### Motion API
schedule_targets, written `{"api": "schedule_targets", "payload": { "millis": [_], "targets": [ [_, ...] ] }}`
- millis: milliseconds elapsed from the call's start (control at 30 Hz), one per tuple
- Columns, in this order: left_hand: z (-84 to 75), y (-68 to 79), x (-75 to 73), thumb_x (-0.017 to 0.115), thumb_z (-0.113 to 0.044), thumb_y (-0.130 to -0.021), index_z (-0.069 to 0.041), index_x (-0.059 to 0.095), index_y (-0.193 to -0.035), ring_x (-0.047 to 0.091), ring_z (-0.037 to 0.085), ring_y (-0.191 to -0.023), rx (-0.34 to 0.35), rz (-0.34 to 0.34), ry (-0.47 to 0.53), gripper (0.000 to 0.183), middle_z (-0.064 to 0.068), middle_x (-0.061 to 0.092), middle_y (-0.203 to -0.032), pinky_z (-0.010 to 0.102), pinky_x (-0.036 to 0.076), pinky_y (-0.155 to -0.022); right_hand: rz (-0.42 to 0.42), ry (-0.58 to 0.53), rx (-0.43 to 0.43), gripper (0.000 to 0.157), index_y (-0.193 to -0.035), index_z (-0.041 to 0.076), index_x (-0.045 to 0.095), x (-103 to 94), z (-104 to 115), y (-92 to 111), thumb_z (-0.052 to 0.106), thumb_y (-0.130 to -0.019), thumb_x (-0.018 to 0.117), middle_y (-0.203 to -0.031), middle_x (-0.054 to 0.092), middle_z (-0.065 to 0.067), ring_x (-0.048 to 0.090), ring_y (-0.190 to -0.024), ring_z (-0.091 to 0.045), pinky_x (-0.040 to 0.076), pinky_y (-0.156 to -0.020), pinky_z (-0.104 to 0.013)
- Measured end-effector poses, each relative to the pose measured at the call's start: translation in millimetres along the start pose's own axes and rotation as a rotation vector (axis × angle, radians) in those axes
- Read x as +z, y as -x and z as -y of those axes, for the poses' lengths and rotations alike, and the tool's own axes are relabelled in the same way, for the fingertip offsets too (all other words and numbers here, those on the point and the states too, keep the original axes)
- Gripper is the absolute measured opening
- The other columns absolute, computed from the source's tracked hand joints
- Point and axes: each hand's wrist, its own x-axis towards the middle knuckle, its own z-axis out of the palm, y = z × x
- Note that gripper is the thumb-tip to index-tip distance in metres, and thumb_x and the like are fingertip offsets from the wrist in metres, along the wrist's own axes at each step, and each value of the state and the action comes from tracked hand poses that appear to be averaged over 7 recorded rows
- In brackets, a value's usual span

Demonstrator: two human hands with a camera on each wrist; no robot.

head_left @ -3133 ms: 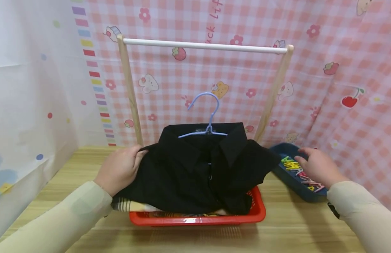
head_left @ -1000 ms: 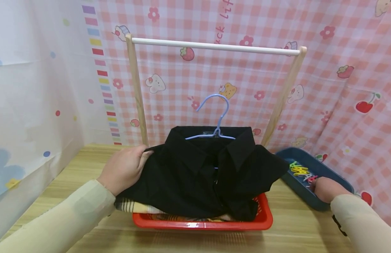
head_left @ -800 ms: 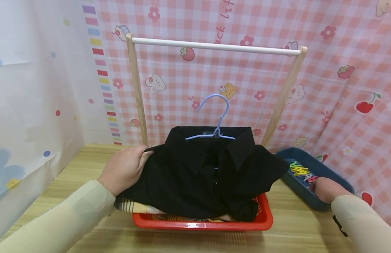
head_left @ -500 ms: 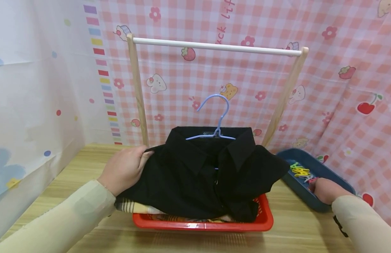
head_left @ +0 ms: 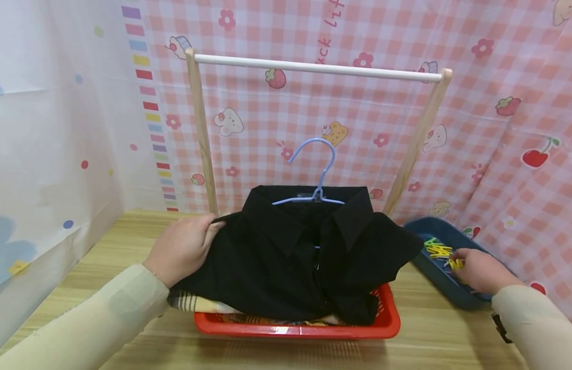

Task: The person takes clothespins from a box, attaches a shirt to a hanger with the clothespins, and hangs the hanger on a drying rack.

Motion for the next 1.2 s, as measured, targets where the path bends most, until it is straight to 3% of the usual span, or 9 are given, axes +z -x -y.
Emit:
{"api": "schedule_targets", "payload": {
  "millis": [133,367,633,933,1200],
  "targets": [
    [-0.1,0.2,0.4,0.059,-0.025,-0.108,-0.011,0.060,-0.085,0.059,0.023,-0.061,0.002,-0.002,0.002,0.027,0.001,0.052,-0.062,0.046,0.050,-0.064,-0.096,-0.073,0.001,0.039,-0.123,-0.013,0.057,-10.9,13.7,3.8,0.015,-0.099,0.068,-0.088,0.070,-0.016,0.063,-0.067,-0.018,0.053,-0.061,-0.037],
    [-0.1,0.0,0.7,0.059,-0.024,-0.108,-0.011,0.060,-0.084,0.058,0.022,-0.060,0.009,0.000,-0.003,0.027,0.000,0.050,-0.061,0.044,0.050,-0.063,-0.251,-0.138,0.011,0.038,-0.104,-0.002,0.057,-32.3,50.4,9.9,0.030,-0.097,0.076,-0.085,0.066,-0.013,0.059,-0.070,-0.022,0.050,-0.061,-0.037],
    [-1.9,-0.8,0.3,0.059,-0.025,-0.108,-0.011,0.058,-0.083,0.057,0.022,-0.059,0.003,0.015,-0.004,0.029,0.000,0.049,-0.061,0.043,0.049,-0.062,-0.467,-0.159,-0.069,0.037,-0.100,0.006,0.058,-47.4,105.3,23.9,0.037,-0.097,0.077,-0.071,0.058,-0.003,0.051,-0.058,-0.018,0.041,-0.051,-0.029],
    [-2.4,-1.1,-0.8,0.059,-0.025,-0.108,-0.011,0.057,-0.083,0.056,0.021,-0.060,-0.002,0.036,-0.008,0.028,0.001,0.049,-0.062,0.043,0.049,-0.063,-0.679,-0.217,-0.209,0.028,-0.112,0.007,0.069,-58.8,160.7,42.0,0.028,-0.097,0.078,-0.082,0.072,-0.008,0.048,-0.053,-0.010,0.040,-0.046,-0.026],
    [-2.4,-1.6,-1.2,0.058,-0.026,-0.109,-0.012,0.056,-0.083,0.055,0.021,-0.060,-0.015,0.052,0.000,0.029,0.001,0.049,-0.063,0.042,0.048,-0.063,-0.936,-0.234,-0.501,0.032,-0.103,0.000,0.071,-62.1,216.4,58.3,0.004,-0.078,0.091,-0.083,0.078,-0.010,0.051,-0.075,0.027,0.045,-0.060,-0.006]
  ]
}}
